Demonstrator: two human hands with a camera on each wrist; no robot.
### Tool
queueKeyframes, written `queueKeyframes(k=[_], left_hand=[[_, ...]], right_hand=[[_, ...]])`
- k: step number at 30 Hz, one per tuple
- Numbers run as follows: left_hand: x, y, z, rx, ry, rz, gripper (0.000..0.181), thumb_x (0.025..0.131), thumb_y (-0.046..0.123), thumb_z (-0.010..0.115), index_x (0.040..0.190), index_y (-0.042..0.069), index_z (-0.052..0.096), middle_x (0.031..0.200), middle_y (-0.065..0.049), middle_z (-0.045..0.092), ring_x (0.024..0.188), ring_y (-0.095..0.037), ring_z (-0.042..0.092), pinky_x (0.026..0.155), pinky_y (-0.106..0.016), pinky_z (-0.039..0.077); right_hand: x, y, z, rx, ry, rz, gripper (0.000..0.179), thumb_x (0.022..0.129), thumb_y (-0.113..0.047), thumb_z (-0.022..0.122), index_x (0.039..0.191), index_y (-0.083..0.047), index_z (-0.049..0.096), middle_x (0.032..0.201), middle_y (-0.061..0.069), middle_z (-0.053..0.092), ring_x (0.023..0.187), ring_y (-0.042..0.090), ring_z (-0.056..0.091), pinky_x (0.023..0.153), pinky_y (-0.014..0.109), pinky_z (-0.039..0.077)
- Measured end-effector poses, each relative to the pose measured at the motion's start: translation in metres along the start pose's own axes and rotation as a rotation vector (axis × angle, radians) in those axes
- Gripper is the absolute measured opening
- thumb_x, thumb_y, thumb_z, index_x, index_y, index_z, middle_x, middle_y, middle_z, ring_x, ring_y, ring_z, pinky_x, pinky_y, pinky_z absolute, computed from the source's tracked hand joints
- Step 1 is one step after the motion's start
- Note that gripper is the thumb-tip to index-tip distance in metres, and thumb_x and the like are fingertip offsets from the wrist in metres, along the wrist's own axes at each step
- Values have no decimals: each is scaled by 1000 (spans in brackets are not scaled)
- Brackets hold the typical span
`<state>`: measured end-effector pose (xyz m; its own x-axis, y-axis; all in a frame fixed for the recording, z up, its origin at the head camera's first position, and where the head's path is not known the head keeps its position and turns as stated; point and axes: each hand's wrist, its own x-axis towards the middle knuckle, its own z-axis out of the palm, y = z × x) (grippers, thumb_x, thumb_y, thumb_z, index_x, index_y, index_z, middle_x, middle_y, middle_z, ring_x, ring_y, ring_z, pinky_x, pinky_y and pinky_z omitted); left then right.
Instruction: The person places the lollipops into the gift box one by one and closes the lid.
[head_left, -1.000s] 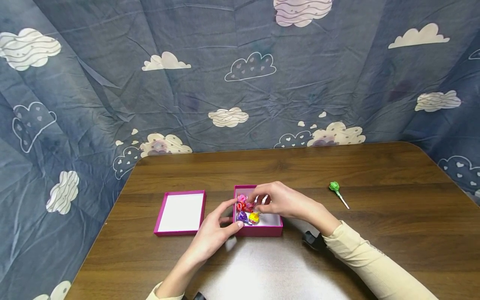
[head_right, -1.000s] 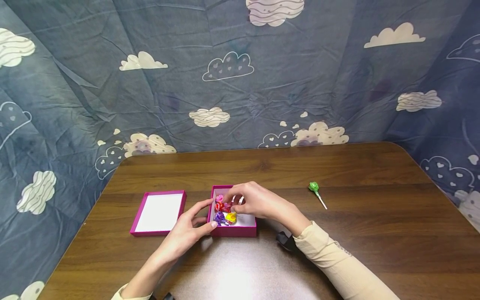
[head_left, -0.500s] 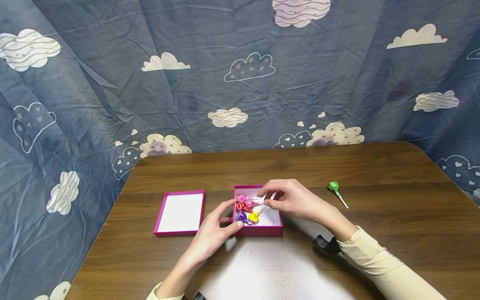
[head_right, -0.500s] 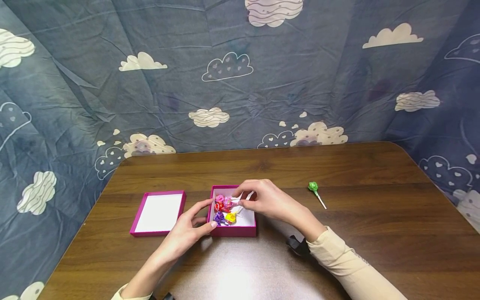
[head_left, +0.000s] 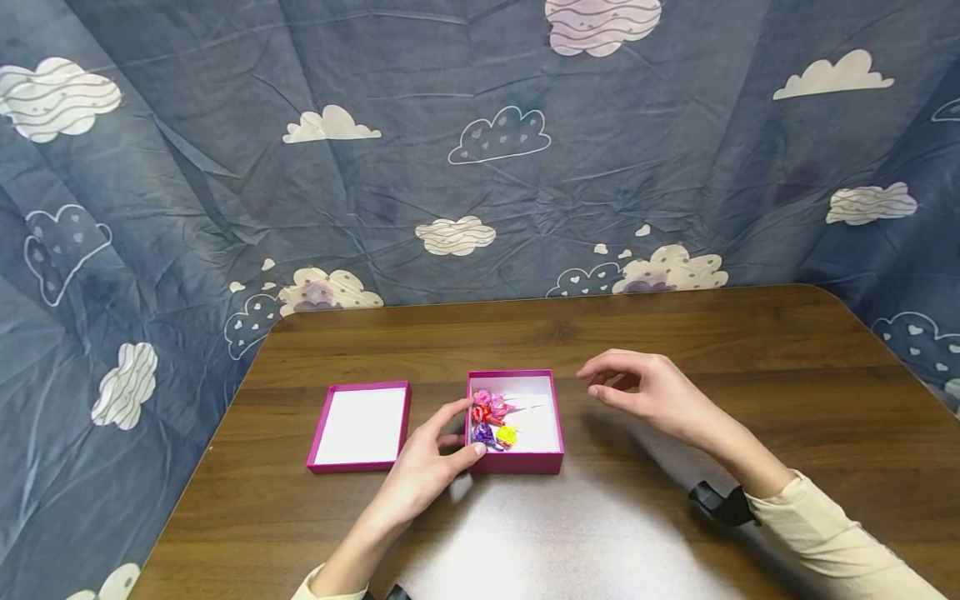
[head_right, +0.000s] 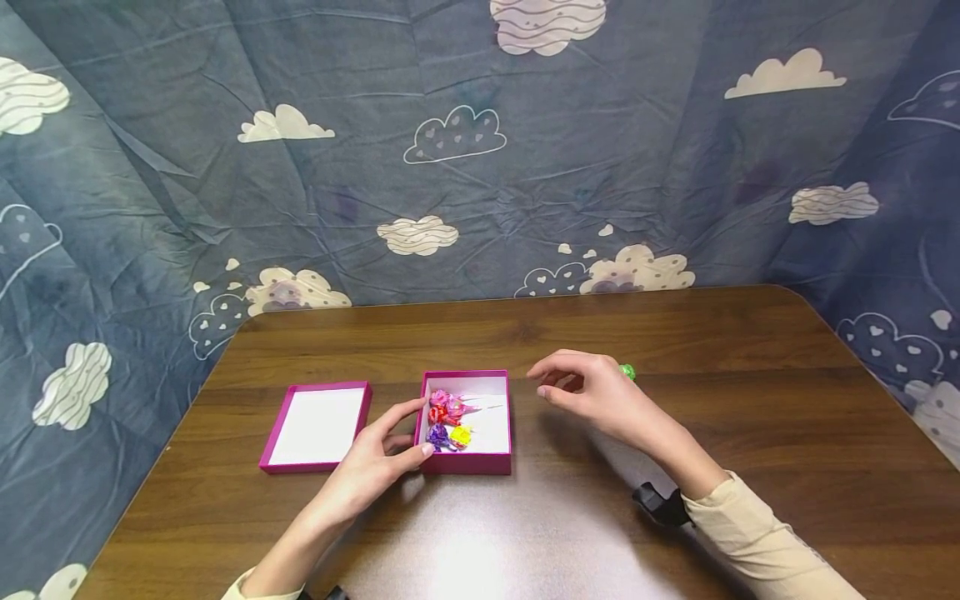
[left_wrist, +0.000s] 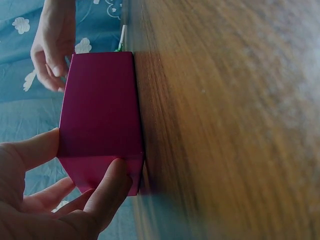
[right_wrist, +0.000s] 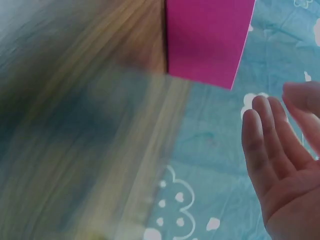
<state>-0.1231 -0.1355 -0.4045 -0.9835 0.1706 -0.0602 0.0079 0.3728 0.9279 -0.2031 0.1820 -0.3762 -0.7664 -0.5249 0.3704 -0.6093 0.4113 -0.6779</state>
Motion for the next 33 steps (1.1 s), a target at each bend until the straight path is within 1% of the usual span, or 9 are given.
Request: queueKeyframes(k=[4, 9, 13, 15, 17, 20, 24, 27, 33], left_hand=[[0, 0, 0, 0, -2, 0, 61, 89, 24, 73, 144, 22, 49, 143, -14, 49, 117, -35, 57, 86, -47, 50], [0, 0, 0, -9, -4, 0, 60, 89, 24, 73, 144, 22, 49, 143, -15, 49, 118, -36, 56, 87, -48, 50], [1, 0, 0, -4, -3, 0, 60, 89, 25, 73, 144, 23, 49, 143, -15, 48, 118, -37, 56, 88, -50, 49], [1, 0, 1, 1, -1, 0, 60, 89, 25, 73, 144, 23, 49, 143, -15, 48, 118, -36, 56, 88, -51, 48], [1, 0, 0, 2, 1, 0, 60, 89, 25, 73, 144, 23, 49, 143, -15, 48, 118, -36, 56, 88, -51, 48], [1, 0, 0, 4, 3, 0, 60, 89, 24, 74, 144, 24, 50, 143, -15, 49, 117, -36, 56, 88, -51, 49], [1, 0, 0, -2, 3, -2, 60, 89, 24, 74, 144, 24, 49, 142, -16, 49, 117, -36, 56, 88, -51, 49], [0, 0, 0, -12, 0, -5, 61, 89, 24, 74, 144, 24, 49, 142, -16, 49, 118, -37, 55, 88, -52, 48], [0, 0, 1, -14, -1, -6, 61, 89, 25, 74, 144, 24, 49, 142, -16, 49, 118, -36, 55, 88, -52, 48]], right_hand=[[-11, 2, -11, -34, 50, 50, 21, 89, -6, 73, 106, -18, 72, 99, -8, 70, 83, 11, 67, 70, 22, 52], [-23, 7, -21, -79, 100, 134, 21, 89, -9, 73, 108, -20, 72, 101, -6, 71, 85, 10, 66, 70, 18, 50], [-32, 11, -27, -109, 155, 200, 21, 89, -11, 74, 107, -21, 73, 100, -3, 71, 78, 10, 65, 66, 17, 48], [-35, 13, -30, -102, 171, 235, 20, 89, -11, 74, 107, -20, 72, 99, -1, 71, 74, 11, 65, 63, 19, 48], [-39, 15, -32, -95, 181, 275, 19, 89, -11, 74, 106, -20, 72, 96, 2, 71, 70, 13, 65, 59, 20, 48], [-43, 19, -34, -95, 198, 324, 18, 90, -12, 73, 105, -20, 72, 85, 5, 69, 65, 13, 63, 52, 23, 44], [-49, 28, -37, -122, 212, 346, 16, 90, -12, 72, 106, -15, 71, 70, 7, 66, 58, 15, 60, 48, 25, 40], [-53, 35, -39, -140, 214, 356, 17, 91, -12, 71, 108, -10, 70, 70, 7, 67, 57, 18, 62, 50, 24, 41], [-56, 46, -42, -148, 202, 423, 21, 91, -10, 70, 111, -6, 70, 78, 11, 70, 60, 19, 65, 52, 25, 46]])
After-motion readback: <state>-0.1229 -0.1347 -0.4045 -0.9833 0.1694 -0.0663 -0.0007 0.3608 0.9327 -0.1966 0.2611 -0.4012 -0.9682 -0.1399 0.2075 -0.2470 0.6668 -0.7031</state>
